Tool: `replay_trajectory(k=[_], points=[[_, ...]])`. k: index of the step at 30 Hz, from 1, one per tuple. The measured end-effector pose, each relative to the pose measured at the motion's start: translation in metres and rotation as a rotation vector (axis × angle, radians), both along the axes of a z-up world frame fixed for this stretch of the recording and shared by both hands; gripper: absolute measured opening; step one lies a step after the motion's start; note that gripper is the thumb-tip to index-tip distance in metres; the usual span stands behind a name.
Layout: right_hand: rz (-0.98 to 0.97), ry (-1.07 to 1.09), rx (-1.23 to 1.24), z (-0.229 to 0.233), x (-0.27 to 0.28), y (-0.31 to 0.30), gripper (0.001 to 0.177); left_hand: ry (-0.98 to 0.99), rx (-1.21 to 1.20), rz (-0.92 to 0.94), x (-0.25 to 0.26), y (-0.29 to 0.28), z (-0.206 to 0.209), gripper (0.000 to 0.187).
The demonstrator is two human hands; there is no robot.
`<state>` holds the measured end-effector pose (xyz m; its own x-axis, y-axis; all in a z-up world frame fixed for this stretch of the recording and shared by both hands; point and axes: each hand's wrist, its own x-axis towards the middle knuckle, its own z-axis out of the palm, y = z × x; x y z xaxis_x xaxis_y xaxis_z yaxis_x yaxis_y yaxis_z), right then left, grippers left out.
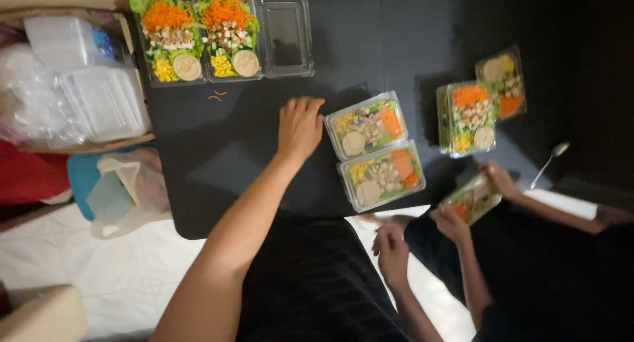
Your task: The person organizes and closes lids on plastic takeout salad containers, which include greens, chicken, corn, carrots, and a small sauce cup, by hand.
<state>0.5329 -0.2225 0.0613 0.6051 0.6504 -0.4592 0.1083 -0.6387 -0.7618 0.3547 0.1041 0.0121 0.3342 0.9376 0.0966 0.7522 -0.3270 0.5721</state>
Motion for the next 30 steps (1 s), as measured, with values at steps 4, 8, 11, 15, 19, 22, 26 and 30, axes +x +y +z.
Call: replay_trajectory(k=[4,8,11,15,19,22,26,30], points=[[0.311,-0.1,0.11,0.064,-0.003,0.034,0.021,0.429,-0.094,-0.166,0.015,0.042,-0.019,0.057],[0.444,-0.128,0.297,0.083,0.009,0.123,0.02,0.487,-0.187,-0.096,0.02,0.054,-0.031,0.057],[0.575,-0.163,0.393,0.086,-0.007,0.23,0.034,0.287,0.057,0.048,0.002,0.011,-0.018,0.066],[0.552,0.004,0.274,-0.068,0.004,0.362,0.048,0.081,-0.095,0.11,-0.066,-0.081,0.015,0.056],[0.499,0.015,-0.011,-0.135,-0.024,0.448,0.088,0.046,-0.345,0.381,-0.17,-0.206,0.0,0.06],[0.115,0.134,-0.027,-0.119,-0.051,0.479,0.047,-0.022,-0.51,0.826,-0.249,-0.313,0.03,0.054],[-0.039,0.502,0.128,-0.079,-0.087,0.481,0.051,0.358,-0.376,0.929,-0.343,-0.472,-0.014,0.051],[0.328,0.513,0.055,-0.05,-0.145,0.48,0.022,0.142,-0.91,1.295,-0.346,-0.577,-0.054,0.037]])
